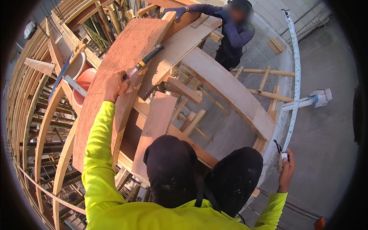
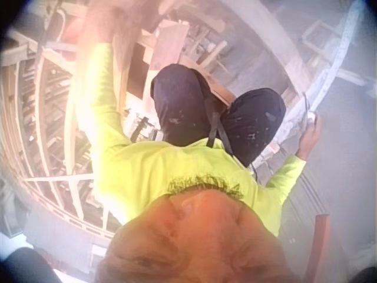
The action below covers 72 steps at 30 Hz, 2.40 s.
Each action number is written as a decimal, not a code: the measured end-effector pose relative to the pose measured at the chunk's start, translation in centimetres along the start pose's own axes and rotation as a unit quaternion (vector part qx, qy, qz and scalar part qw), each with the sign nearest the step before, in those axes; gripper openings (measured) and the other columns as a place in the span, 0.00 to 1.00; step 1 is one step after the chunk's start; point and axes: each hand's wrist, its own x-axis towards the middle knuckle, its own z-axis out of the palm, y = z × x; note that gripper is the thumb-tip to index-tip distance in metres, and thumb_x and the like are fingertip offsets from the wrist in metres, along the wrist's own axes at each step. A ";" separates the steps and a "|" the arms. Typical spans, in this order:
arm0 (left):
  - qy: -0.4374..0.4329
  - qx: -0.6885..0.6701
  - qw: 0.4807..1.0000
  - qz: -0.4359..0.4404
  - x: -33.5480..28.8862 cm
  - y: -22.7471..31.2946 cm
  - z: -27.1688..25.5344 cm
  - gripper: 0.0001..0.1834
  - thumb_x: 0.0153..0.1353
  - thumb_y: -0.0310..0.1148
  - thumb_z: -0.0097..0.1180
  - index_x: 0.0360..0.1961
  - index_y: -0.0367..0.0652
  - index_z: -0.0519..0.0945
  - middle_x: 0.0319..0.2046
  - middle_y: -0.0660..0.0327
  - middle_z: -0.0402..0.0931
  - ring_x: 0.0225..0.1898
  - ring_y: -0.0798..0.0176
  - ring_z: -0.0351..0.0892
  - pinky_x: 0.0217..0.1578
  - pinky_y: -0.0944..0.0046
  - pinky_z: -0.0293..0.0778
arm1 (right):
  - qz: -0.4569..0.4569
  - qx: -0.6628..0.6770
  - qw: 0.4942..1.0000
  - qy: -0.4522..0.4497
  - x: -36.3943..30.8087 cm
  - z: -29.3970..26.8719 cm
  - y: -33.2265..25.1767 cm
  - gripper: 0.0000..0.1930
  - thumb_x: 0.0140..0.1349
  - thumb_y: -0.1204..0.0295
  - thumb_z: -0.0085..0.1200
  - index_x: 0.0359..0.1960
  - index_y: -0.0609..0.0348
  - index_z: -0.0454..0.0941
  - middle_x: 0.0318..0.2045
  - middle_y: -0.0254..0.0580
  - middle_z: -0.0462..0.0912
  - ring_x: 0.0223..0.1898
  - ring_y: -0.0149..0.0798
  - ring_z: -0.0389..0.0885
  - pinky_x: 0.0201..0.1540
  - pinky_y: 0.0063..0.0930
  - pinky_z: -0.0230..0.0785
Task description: The person measures and marks a piece of plywood on a wooden frame using a tape measure, pencil, and square. They repeatedly measure, mark, and adjust the wood, then use a hand saw to cut along the marked line.
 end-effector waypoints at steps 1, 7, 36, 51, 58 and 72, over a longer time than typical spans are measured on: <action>-0.032 -0.023 0.999 0.031 -1.1 3.9 -1.6 0.14 0.50 0.37 0.60 0.35 0.39 0.82 0.30 0.46 0.82 0.33 0.43 0.83 0.36 0.50 0.76 | 0.004 0.043 0.999 -0.012 -0.3 0.5 -2.6 0.21 0.67 0.65 0.47 0.57 0.64 0.75 0.54 0.43 0.73 0.44 0.31 0.76 0.43 0.24 0.70; -0.165 -0.082 0.916 0.355 -7.8 29.4 -8.0 0.09 0.47 0.31 0.62 0.29 0.39 0.79 0.26 0.51 0.77 0.30 0.46 0.80 0.33 0.50 0.73 | -0.059 0.069 0.996 -0.021 -2.3 -0.8 -9.1 0.28 0.62 0.53 0.49 0.54 0.63 0.77 0.67 0.55 0.69 0.49 0.38 0.80 0.45 0.27 0.77; 0.103 -0.583 0.800 0.098 -27.7 34.7 -6.4 0.12 0.70 0.25 0.53 0.52 0.33 0.78 0.39 0.57 0.81 0.40 0.65 0.83 0.48 0.63 0.80 | 0.071 0.325 0.932 0.146 -14.1 -5.9 7.3 0.31 0.68 0.53 0.46 0.61 0.69 0.70 0.60 0.54 0.75 0.47 0.38 0.82 0.41 0.27 0.80; 0.160 -0.092 0.953 -0.240 -29.5 10.8 7.9 0.23 0.63 0.44 0.63 0.51 0.37 0.78 0.48 0.44 0.79 0.46 0.37 0.81 0.49 0.45 0.76 | -0.088 0.276 0.912 -0.289 3.2 20.4 -13.4 0.20 0.72 0.65 0.47 0.61 0.61 0.74 0.42 0.35 0.79 0.36 0.25 0.74 0.37 0.20 0.69; -0.067 -0.073 0.971 -0.216 -28.7 9.3 4.3 0.22 0.69 0.49 0.50 0.39 0.39 0.81 0.41 0.45 0.83 0.44 0.37 0.82 0.45 0.41 0.77 | -0.038 0.297 0.917 -0.265 2.6 24.8 -13.3 0.21 0.72 0.64 0.45 0.61 0.61 0.74 0.42 0.39 0.80 0.38 0.27 0.76 0.37 0.21 0.72; -0.114 -0.133 0.924 -0.339 -40.5 5.5 1.7 0.18 0.65 0.40 0.57 0.42 0.33 0.83 0.38 0.37 0.83 0.41 0.33 0.82 0.46 0.42 0.78 | -0.002 0.259 0.945 -0.201 3.9 22.0 -10.1 0.25 0.69 0.62 0.43 0.63 0.62 0.72 0.52 0.48 0.80 0.45 0.38 0.81 0.37 0.29 0.79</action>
